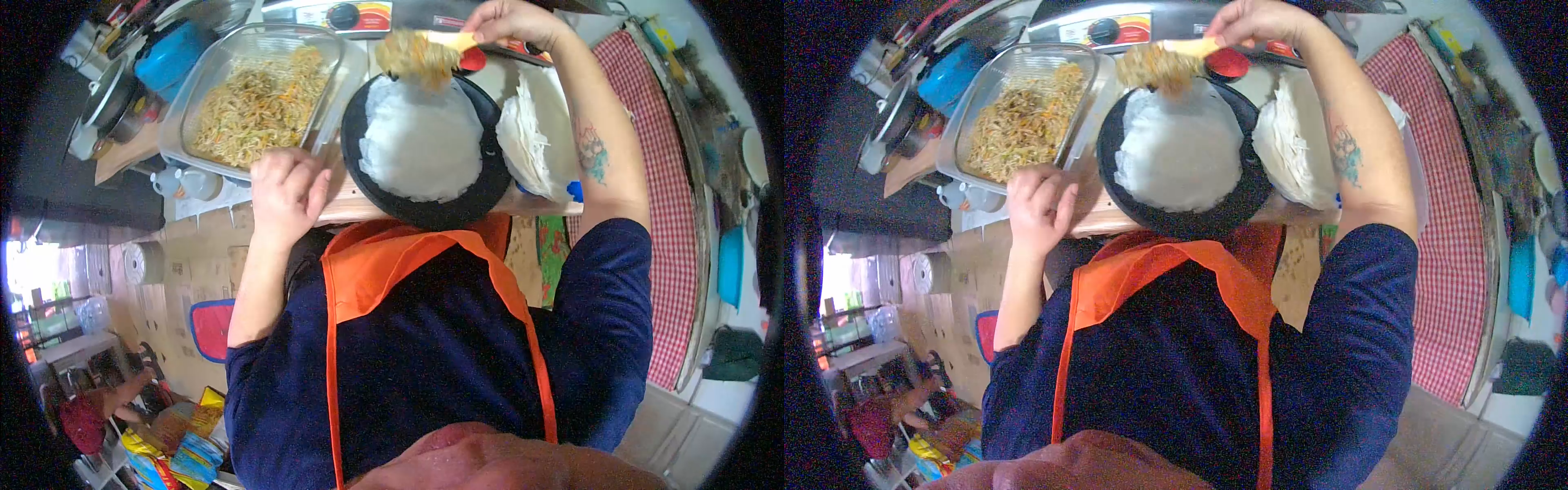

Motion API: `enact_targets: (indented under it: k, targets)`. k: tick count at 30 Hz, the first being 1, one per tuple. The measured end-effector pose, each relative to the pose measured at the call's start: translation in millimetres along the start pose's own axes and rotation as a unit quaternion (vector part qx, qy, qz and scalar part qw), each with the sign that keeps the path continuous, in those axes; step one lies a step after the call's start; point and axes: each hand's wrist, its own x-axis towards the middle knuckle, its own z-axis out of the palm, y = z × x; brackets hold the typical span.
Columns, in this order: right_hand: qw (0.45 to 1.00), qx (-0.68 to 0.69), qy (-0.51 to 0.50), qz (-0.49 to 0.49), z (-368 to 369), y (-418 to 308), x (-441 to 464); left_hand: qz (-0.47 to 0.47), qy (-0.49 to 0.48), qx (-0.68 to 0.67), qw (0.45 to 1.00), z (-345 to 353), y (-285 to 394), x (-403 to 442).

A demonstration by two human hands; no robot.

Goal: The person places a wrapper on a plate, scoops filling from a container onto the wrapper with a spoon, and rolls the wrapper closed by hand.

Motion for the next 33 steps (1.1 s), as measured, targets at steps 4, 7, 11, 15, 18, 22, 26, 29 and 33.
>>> enact_targets:
  k: [4,7,11,15,18,22,26,29,33]
  targets:
    - [0.985,-0.145,-0.097,0.017,7,38,1,0.082,-0.101,-0.035,0.991,10,24,13]
    - [0.965,-0.249,-0.071,0.034,20,41,-5,0.117,-0.198,-0.056,0.971,24,37,19]
    - [0.873,-0.484,-0.025,-0.061,33,34,-8,0.12,-0.282,-0.059,0.95,45,48,23]
    - [0.751,-0.638,0.036,-0.165,52,38,-5,0.131,-0.284,-0.024,0.949,59,49,21]
    - [0.73,-0.648,0.068,-0.208,58,45,-6,0.114,-0.322,-0.022,0.94,62,47,20]
    - [0.743,-0.63,0.109,-0.196,58,43,-19,0.105,-0.336,-0.024,0.936,63,47,20]
    - [0.771,-0.59,0.144,-0.19,62,48,-35,0.098,-0.337,-0.028,0.936,64,48,21]
    - [0.8,-0.559,0.151,-0.155,72,49,-46,0.091,-0.343,-0.035,0.934,64,49,23]
    - [0.727,-0.642,0.192,-0.149,68,37,-61,0.084,-0.342,-0.041,0.935,65,47,22]
